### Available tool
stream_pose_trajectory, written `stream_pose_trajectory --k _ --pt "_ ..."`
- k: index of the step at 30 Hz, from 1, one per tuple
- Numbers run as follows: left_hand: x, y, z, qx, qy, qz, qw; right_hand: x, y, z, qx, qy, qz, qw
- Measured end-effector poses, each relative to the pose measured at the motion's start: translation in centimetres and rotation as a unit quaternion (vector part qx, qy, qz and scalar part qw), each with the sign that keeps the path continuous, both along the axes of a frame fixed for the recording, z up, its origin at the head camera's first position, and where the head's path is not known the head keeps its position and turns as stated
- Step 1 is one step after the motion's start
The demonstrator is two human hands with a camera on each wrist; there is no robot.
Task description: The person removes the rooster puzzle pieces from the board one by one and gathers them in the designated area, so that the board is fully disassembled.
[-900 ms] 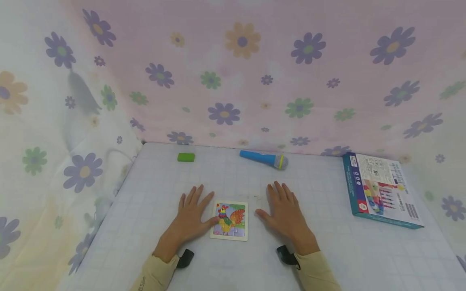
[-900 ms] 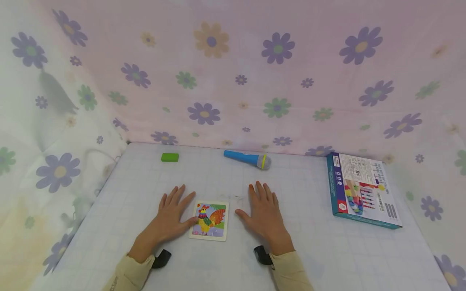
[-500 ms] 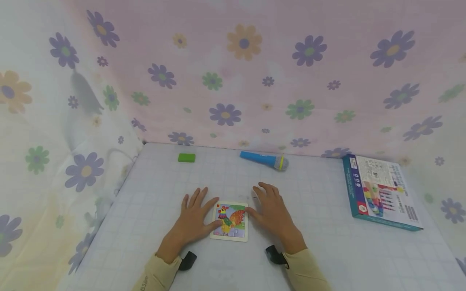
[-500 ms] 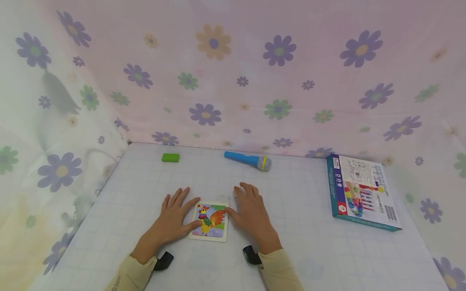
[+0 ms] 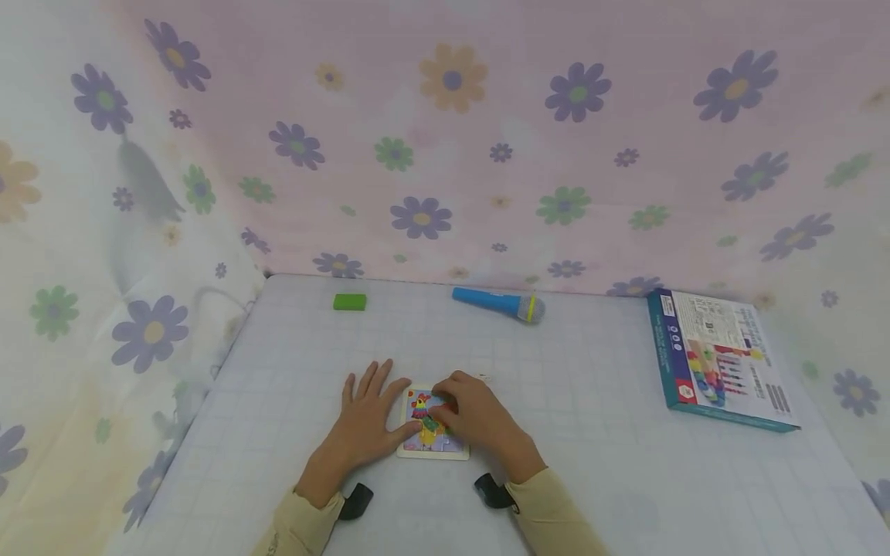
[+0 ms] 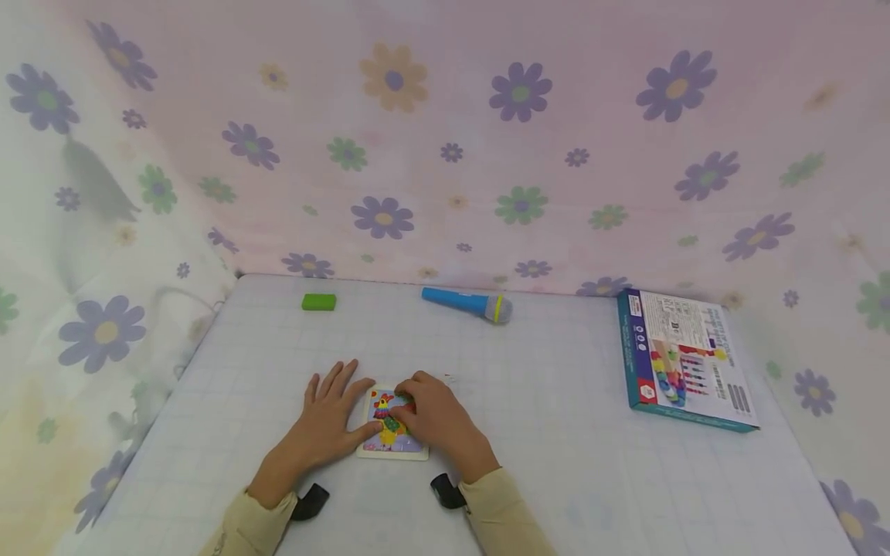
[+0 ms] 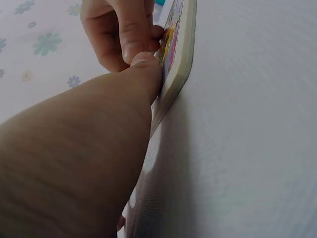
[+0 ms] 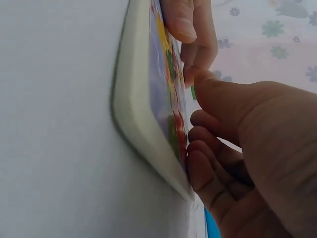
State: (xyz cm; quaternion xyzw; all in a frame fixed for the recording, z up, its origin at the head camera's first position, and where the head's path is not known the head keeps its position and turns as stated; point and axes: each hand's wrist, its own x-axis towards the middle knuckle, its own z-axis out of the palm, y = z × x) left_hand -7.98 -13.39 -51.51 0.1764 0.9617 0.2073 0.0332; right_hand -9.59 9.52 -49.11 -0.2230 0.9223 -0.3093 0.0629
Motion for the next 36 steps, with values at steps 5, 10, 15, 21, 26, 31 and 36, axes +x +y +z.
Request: stream_pose_trajectory --k 5,10,15,21,26,31,36 --pt "0.0 -0.1 -0.2 -0.003 0.006 -0.003 1.0 -0.1 -1.1 -0.2 0.005 -0.011 -0.004 0.9999" --pt "0.0 -0.2 -0.3 -0.001 0.006 -0.006 1.0 -0.2 -2.1 -0.2 0.028 -0.008 -0.002 0.9996" --pt "-0.1 -0.1 -0.4 0.007 0.025 -0.006 0.9996 -0.1 -2.8 0.7 0.055 -0.003 -0.01 0.9984" --pt "-0.1 -0.1 -0.4 0.004 0.022 -0.007 0.9997 -0.1 -3.1 1.6 0.066 -0.015 -0.021 0.9975" --pt "0.0 -0.1 -0.3 0.008 0.014 -0.004 0.9999 -0.3 -3.2 1.7 0.063 -0.031 -0.026 0.9972" --pt "0.0 -0.1 -0.3 0.009 0.029 -0.002 0.9995 -0.4 -3.4 1.8 0.066 -0.037 -0.031 0.9967" --pt "0.0 -0.2 -0.3 0.005 0.022 0.0 0.9997 -0.5 -3.7 1.9 0.078 -0.035 -0.029 0.9959"
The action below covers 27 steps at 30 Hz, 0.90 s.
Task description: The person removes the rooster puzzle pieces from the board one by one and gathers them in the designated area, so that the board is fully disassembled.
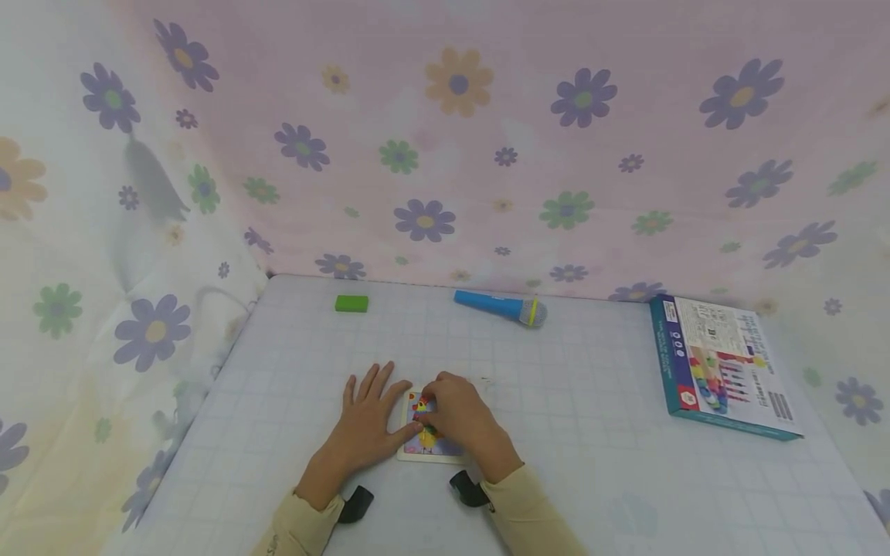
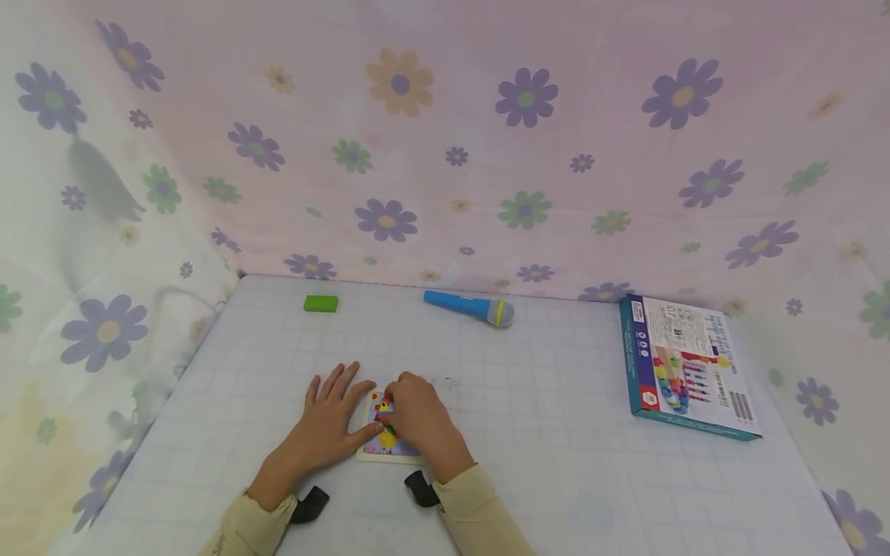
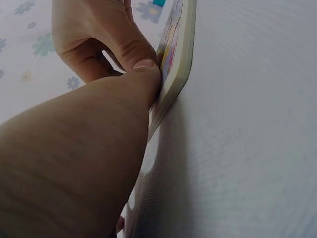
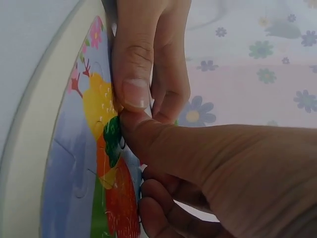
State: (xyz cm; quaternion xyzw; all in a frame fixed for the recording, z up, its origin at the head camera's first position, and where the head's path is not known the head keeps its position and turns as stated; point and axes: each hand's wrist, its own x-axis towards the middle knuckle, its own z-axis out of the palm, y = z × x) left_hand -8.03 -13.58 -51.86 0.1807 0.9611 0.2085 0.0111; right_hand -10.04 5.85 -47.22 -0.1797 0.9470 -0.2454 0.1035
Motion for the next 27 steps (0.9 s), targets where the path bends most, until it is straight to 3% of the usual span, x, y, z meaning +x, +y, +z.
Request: stream_pose_trajectory --k 10,27 --pt "-0.05 0.26 0.08 -0.001 0.006 -0.001 1.0 -0.53 0.05 0.44 -0.002 -0.035 -0.009 0.9994" --pt "0.18 0.29 0.65 -0.005 0.005 0.002 1.0 -0.34 0.11 0.14 -0.051 -0.062 -0.013 0.9967"
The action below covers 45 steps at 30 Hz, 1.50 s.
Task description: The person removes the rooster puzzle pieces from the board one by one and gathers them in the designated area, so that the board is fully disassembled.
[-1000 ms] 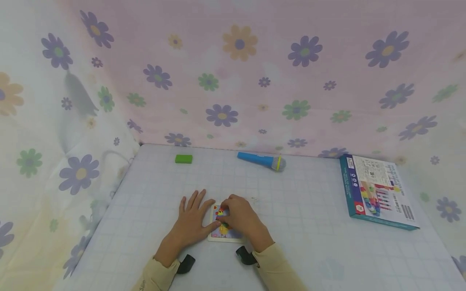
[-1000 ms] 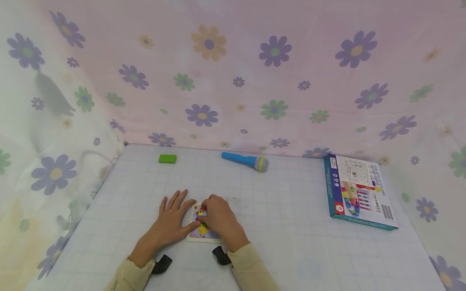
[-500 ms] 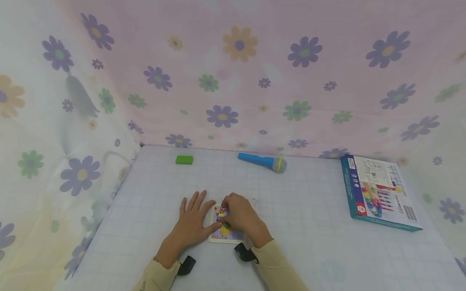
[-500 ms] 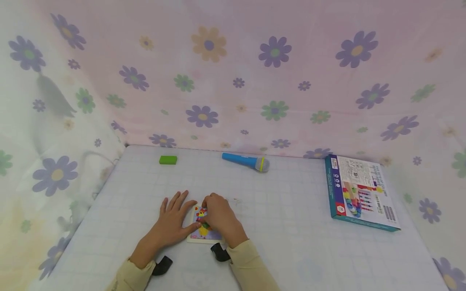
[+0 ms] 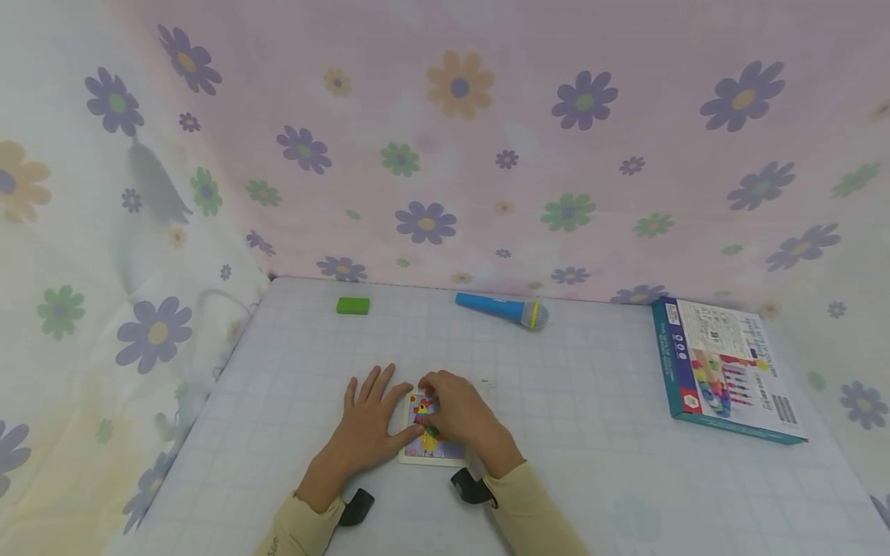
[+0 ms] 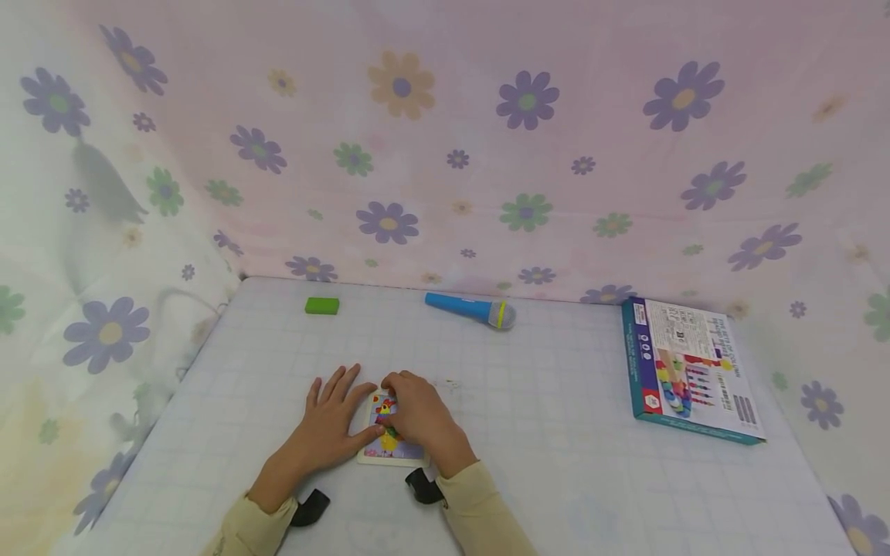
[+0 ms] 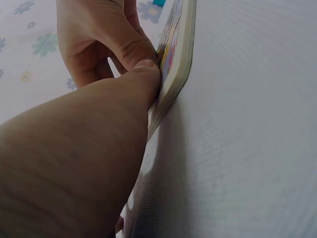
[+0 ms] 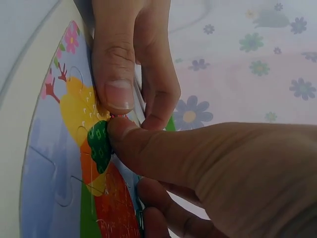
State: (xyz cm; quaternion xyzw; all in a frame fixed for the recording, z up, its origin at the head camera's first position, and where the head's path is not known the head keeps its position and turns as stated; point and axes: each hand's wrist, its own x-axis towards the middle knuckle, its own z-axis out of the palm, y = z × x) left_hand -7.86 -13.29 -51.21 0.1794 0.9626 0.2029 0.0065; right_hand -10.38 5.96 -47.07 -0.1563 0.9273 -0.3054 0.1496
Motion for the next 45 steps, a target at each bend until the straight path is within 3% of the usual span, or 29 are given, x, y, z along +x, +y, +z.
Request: stream_pose_trajectory --k 13,19,26,35,45 --pt "0.1 -0.2 -0.3 0.003 -0.003 0.004 1.0 0.2 -0.4 -0.5 -0.011 0.034 -0.002 0.9994" --pt "0.1 -0.2 -0.2 0.01 0.003 0.003 0.9999 0.2 -0.5 -0.5 -0.023 0.02 -0.011 0.9995" --pt "0.0 -0.1 -0.6 0.013 0.015 0.0 0.9998 0.3 -0.7 -0.3 0.021 0.011 -0.035 0.9991" --pt "-0.2 0.0 -0.5 0.002 0.017 0.0 0.9999 0.3 -1.1 0.4 0.072 0.022 -0.028 0.9968" --pt "-0.1 -0.2 -0.2 0.01 0.003 -0.005 0.9999 -0.1 -0.3 -0.4 0.042 0.029 -0.008 0.9987"
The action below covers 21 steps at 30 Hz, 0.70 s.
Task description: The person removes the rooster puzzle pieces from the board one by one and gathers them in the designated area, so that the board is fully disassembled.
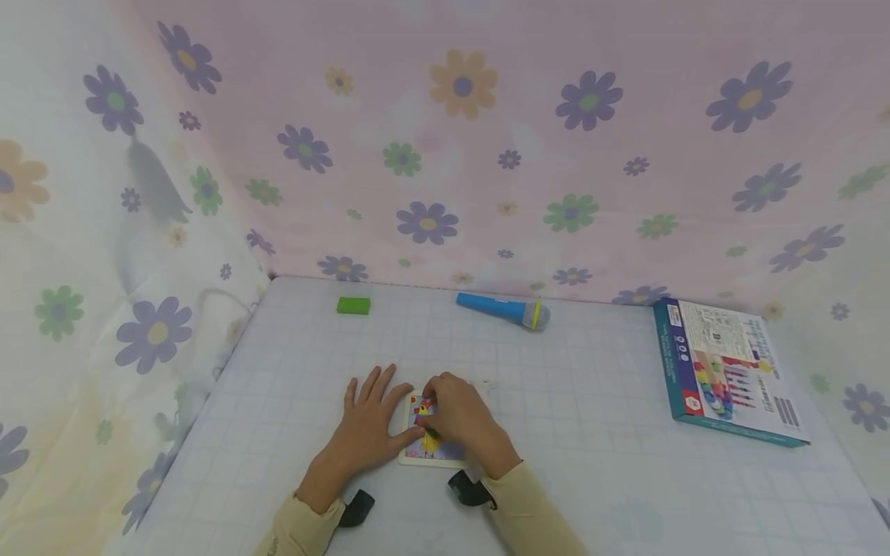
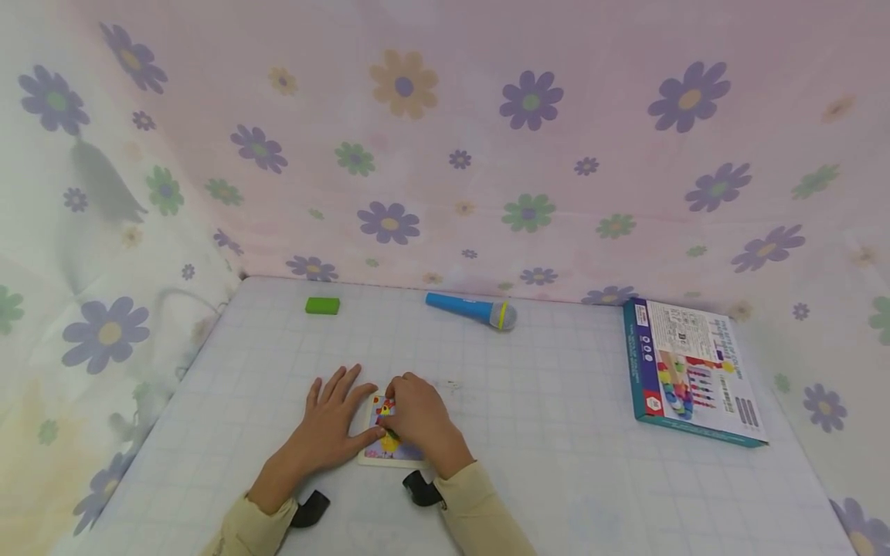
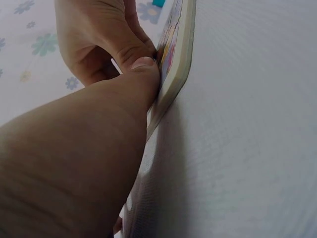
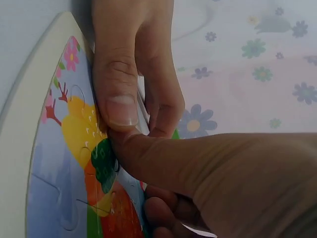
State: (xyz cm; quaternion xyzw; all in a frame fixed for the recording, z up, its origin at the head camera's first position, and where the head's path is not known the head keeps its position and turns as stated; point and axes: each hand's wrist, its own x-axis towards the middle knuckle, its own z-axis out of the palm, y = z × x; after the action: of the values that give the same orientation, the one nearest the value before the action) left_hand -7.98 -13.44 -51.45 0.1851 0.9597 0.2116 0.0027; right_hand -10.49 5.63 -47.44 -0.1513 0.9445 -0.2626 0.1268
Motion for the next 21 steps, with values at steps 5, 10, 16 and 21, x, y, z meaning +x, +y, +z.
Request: stream_pose_trajectory --k 5,10,16,21 --pt "0.06 -0.03 0.0 -0.003 0.005 -0.001 1.0 -0.16 0.32 -0.31 -0.019 -0.011 0.006 0.9997" --pt "0.03 -0.08 -0.06 -0.005 0.006 -0.001 1.0 -0.26 0.35 -0.55 -0.029 -0.008 0.006 0.9995" --pt "-0.09 -0.08 -0.08 -0.006 0.014 -0.003 0.9999 -0.22 0.41 -0.45 -0.035 -0.003 0.009 0.9993" --pt "-0.01 -0.1 -0.15 -0.009 0.008 -0.002 0.9999 0.05 0.26 -0.24 -0.02 0.0 0.0 0.9998"
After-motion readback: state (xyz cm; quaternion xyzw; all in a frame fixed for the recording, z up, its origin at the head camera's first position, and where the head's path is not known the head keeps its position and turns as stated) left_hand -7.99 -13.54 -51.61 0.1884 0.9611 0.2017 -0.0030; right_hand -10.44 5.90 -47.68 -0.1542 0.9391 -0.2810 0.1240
